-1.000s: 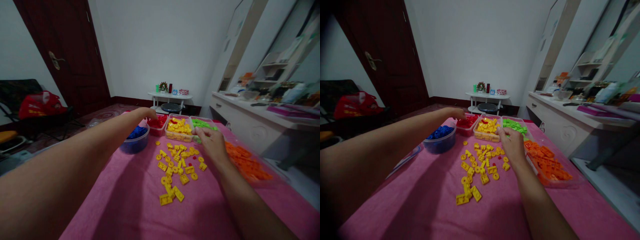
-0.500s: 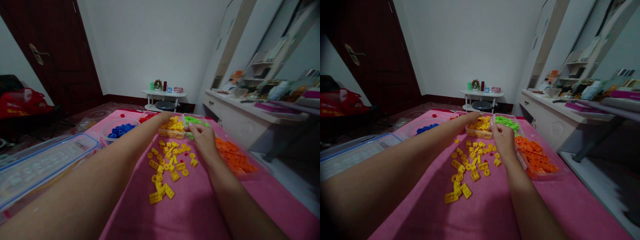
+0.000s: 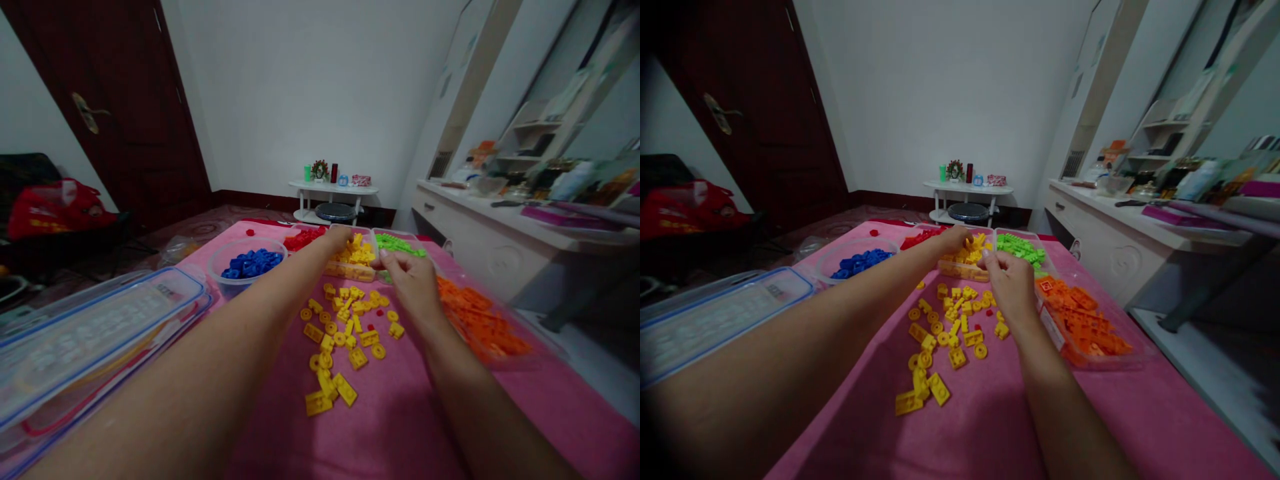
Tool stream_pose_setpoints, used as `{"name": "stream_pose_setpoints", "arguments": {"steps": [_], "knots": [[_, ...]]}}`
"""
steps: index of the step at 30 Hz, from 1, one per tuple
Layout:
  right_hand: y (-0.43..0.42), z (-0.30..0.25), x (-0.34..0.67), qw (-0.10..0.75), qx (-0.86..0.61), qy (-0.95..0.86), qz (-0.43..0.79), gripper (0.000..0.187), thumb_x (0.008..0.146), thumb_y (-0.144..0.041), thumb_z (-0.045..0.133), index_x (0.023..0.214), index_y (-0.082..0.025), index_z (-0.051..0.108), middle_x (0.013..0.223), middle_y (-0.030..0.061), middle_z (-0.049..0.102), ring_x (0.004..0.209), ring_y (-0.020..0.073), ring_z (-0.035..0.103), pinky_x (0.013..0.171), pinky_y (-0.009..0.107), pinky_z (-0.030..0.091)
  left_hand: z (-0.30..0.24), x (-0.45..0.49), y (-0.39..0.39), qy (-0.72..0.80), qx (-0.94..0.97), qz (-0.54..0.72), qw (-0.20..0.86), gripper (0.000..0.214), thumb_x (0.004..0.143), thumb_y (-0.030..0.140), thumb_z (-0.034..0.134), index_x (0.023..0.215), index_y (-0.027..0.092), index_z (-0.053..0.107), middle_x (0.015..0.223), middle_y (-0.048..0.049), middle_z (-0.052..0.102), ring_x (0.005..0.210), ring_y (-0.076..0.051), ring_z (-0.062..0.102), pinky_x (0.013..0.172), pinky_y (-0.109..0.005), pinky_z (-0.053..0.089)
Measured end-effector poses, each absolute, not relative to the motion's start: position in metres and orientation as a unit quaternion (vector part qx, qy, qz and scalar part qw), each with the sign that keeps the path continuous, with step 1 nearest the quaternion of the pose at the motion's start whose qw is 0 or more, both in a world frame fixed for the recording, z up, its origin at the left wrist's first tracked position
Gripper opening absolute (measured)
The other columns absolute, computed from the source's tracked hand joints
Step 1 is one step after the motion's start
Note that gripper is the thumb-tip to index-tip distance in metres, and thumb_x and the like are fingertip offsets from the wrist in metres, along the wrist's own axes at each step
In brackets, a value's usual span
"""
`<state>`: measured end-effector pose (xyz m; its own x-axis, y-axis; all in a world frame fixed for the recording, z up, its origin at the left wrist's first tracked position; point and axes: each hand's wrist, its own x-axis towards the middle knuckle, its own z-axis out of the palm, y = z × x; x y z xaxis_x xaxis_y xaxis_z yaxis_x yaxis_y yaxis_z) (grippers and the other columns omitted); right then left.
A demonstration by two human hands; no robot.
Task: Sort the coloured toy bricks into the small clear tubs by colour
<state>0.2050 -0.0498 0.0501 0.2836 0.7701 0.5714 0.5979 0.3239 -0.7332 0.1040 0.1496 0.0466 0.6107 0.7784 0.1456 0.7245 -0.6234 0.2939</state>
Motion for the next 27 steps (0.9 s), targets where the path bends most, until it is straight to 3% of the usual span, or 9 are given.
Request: {"name": "stream_pose_setpoints", "arguments": {"steps": [5, 12, 18, 20, 24, 27], "knots": [[-0.049, 0.05, 0.206, 0.553, -0.572, -0.601, 0.079, 0.032, 0.084, -0.037, 0.054, 0.071, -0.015, 0.073, 0.072, 0.0051, 0.072, 0.069, 0.0179, 0.064, 0.066, 0.029, 0.044, 0.046, 0.102, 0.151, 0.438, 0.876, 0.156, 0.128, 0.028, 0.064, 0.003, 0.063, 0.088, 0.011, 0.075, 0.086, -0.0071, 0.073, 0.087, -0.02, 0.067, 0.077, -0.025, 0.051], [-0.049, 0.05, 0.206, 0.547, -0.577, -0.602, 0.074, 0.032, 0.084, -0.036, 0.053, 0.07, -0.015, 0.072, 0.072, 0.0051, 0.072, 0.068, 0.0178, 0.064, 0.065, 0.028, 0.044, 0.07, 0.084, 0.157, 0.463, 0.838, 0.192, 0.214, 0.037, 0.071, -0.001, 0.056, 0.104, 0.008, 0.07, 0.091, -0.0102, 0.073, 0.075, -0.015, 0.068, 0.067, -0.023, 0.056], [-0.05, 0.049, 0.202, 0.533, -0.581, -0.611, 0.071, 0.032, 0.084, -0.037, 0.052, 0.067, -0.016, 0.071, 0.072, 0.0046, 0.072, 0.072, 0.0188, 0.065, 0.067, 0.029, 0.043, 0.1, 0.056, 0.16, 0.497, 0.782, 0.222, 0.304, 0.038, 0.074, -0.001, 0.056, 0.109, 0.007, 0.067, 0.101, -0.0137, 0.071, 0.078, -0.013, 0.067, 0.07, -0.024, 0.056], [-0.05, 0.049, 0.2, 0.528, -0.584, -0.612, 0.071, 0.033, 0.084, -0.038, 0.052, 0.068, -0.016, 0.071, 0.073, 0.0048, 0.072, 0.073, 0.0194, 0.065, 0.068, 0.029, 0.043, 0.105, 0.043, 0.161, 0.509, 0.783, 0.225, 0.279, 0.039, 0.075, 0.001, 0.057, 0.112, 0.009, 0.066, 0.102, -0.0125, 0.071, 0.078, -0.013, 0.067, 0.071, -0.023, 0.056], [-0.052, 0.049, 0.197, 0.51, -0.596, -0.617, 0.068, 0.034, 0.084, -0.039, 0.051, 0.069, -0.016, 0.071, 0.073, 0.0047, 0.071, 0.072, 0.0194, 0.064, 0.067, 0.028, 0.042, 0.108, 0.015, 0.168, 0.549, 0.814, 0.16, 0.103, 0.048, 0.074, 0.01, 0.063, 0.122, 0.016, 0.062, 0.104, -0.0087, 0.071, 0.079, -0.014, 0.067, 0.072, -0.022, 0.054], [-0.053, 0.049, 0.194, 0.501, -0.589, -0.63, 0.071, 0.034, 0.084, -0.038, 0.05, 0.068, -0.016, 0.071, 0.07, 0.0045, 0.07, 0.069, 0.0185, 0.063, 0.065, 0.028, 0.041, 0.104, -0.006, 0.174, 0.562, 0.821, 0.099, 0.024, 0.04, 0.073, 0.015, 0.064, 0.113, 0.015, 0.068, 0.102, -0.0102, 0.071, 0.087, -0.019, 0.067, 0.078, -0.025, 0.052]]}}
